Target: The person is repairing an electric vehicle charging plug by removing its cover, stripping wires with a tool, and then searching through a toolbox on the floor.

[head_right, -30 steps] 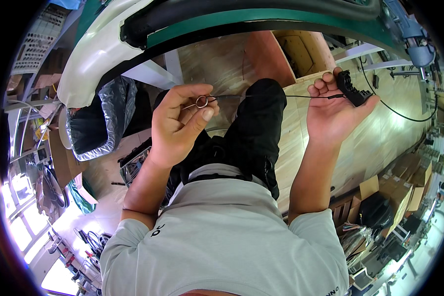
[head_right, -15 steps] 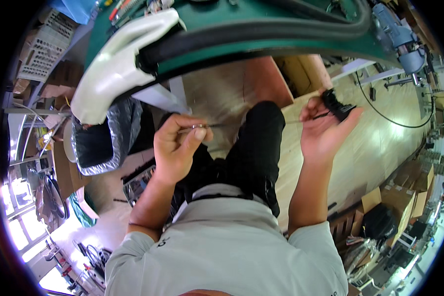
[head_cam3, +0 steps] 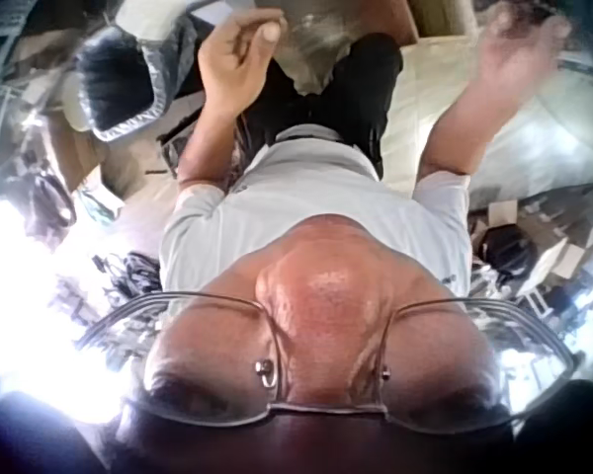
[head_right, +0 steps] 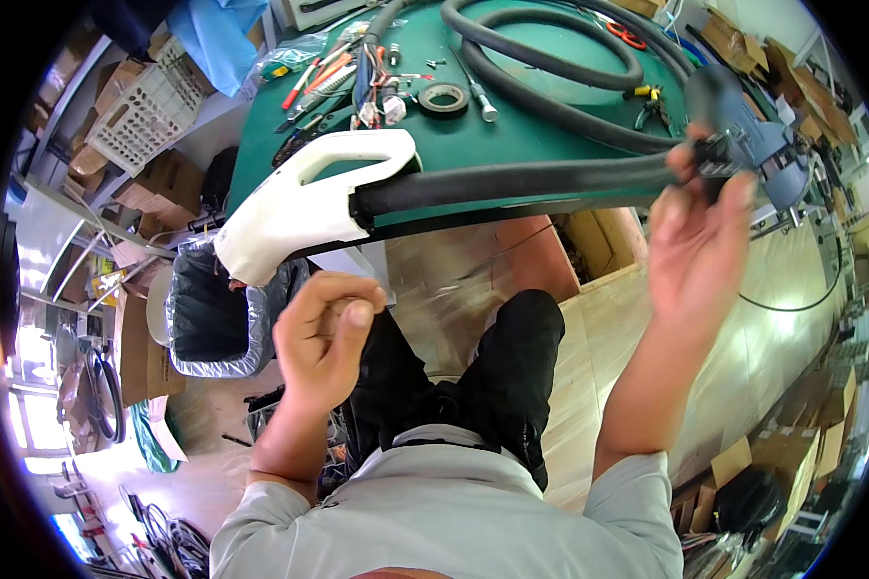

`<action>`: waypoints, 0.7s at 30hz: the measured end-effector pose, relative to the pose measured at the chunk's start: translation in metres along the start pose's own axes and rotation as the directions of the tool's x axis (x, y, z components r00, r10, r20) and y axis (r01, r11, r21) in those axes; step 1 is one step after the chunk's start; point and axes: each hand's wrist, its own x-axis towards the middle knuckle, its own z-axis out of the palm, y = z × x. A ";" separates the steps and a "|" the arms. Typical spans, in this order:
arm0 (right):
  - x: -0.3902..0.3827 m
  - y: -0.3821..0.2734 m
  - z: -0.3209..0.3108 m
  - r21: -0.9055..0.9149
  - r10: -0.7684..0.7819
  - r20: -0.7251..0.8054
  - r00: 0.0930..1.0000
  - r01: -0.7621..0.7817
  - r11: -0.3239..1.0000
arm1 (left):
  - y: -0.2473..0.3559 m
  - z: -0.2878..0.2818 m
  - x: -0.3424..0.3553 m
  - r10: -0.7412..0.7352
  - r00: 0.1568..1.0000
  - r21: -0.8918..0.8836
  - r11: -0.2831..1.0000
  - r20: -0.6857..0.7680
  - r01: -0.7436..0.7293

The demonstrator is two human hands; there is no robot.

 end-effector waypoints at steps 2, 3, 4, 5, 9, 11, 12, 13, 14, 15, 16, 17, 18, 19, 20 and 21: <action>0.036 -0.015 0.015 0.053 -0.110 -0.006 0.994 0.111 0.992 | 0.032 -0.013 0.007 0.215 0.976 0.103 0.971 0.027 -0.217; 0.055 -0.019 0.016 0.112 -0.190 0.167 0.968 0.173 0.979 | 0.051 -0.019 0.011 0.317 0.947 0.153 0.935 0.049 -0.321; 0.071 -0.031 0.024 0.086 -0.226 0.181 0.957 0.214 0.973 | 0.069 -0.020 0.015 0.423 0.901 0.132 0.892 0.096 -0.433; 0.087 -0.031 0.034 0.088 -0.252 0.195 0.948 0.239 0.967 | 0.084 -0.021 0.017 0.512 0.848 0.138 0.838 0.138 -0.528; 0.154 0.011 0.080 0.009 -0.320 0.034 0.947 0.320 0.947 | 0.124 -0.015 0.012 0.688 0.707 0.188 0.682 0.162 -0.707; 0.175 0.041 0.105 -0.081 -0.310 0.157 0.938 0.325 0.942 | 0.130 -0.002 0.014 0.795 0.605 0.214 0.584 0.044 -0.783; 0.167 0.051 0.121 -0.105 -0.342 0.098 0.935 0.351 0.930 | 0.121 0.007 0.025 0.879 0.469 0.224 0.476 -0.087 -0.850; 0.171 0.063 0.128 -0.232 -0.351 0.130 0.927 0.373 0.898 | 0.121 0.011 0.027 0.897 0.422 0.210 0.441 -0.129 -0.873; 0.177 0.073 0.124 -0.243 -0.322 0.230 0.918 0.375 0.895 | 0.118 0.017 0.031 0.908 0.374 0.175 0.406 -0.191 -0.897; 0.212 0.098 0.082 -0.707 -0.184 0.299 0.936 0.347 0.616 | 0.119 0.023 0.033 0.916 0.319 0.155 0.361 -0.242 -0.920; 0.213 0.120 0.080 -0.724 -0.109 0.266 0.958 0.273 0.633 | 0.121 0.012 0.031 0.929 0.328 0.140 0.352 -0.169 -0.925; 0.211 0.133 0.078 -0.745 -0.031 0.227 0.973 0.194 0.638 | 0.125 -0.004 0.020 0.892 0.444 0.118 0.451 -0.086 -0.884; 0.208 0.139 0.070 -0.819 0.035 0.189 0.981 0.138 0.556 | 0.129 -0.020 0.008 0.836 0.548 0.113 0.545 -0.002 -0.831; 0.206 0.146 0.075 -0.863 0.097 0.162 0.982 0.093 0.496 | 0.145 -0.040 -0.014 0.682 0.724 0.170 0.705 0.106 -0.689; 0.200 0.142 0.069 -0.922 0.150 0.097 0.984 0.032 0.386 | 0.133 -0.049 -0.011 0.696 0.716 0.163 0.701 0.058 -0.695; 0.191 0.135 0.061 -0.941 0.188 0.059 0.981 -0.008 0.337 | 0.114 -0.054 -0.005 0.709 0.706 0.151 0.696 0.010 -0.702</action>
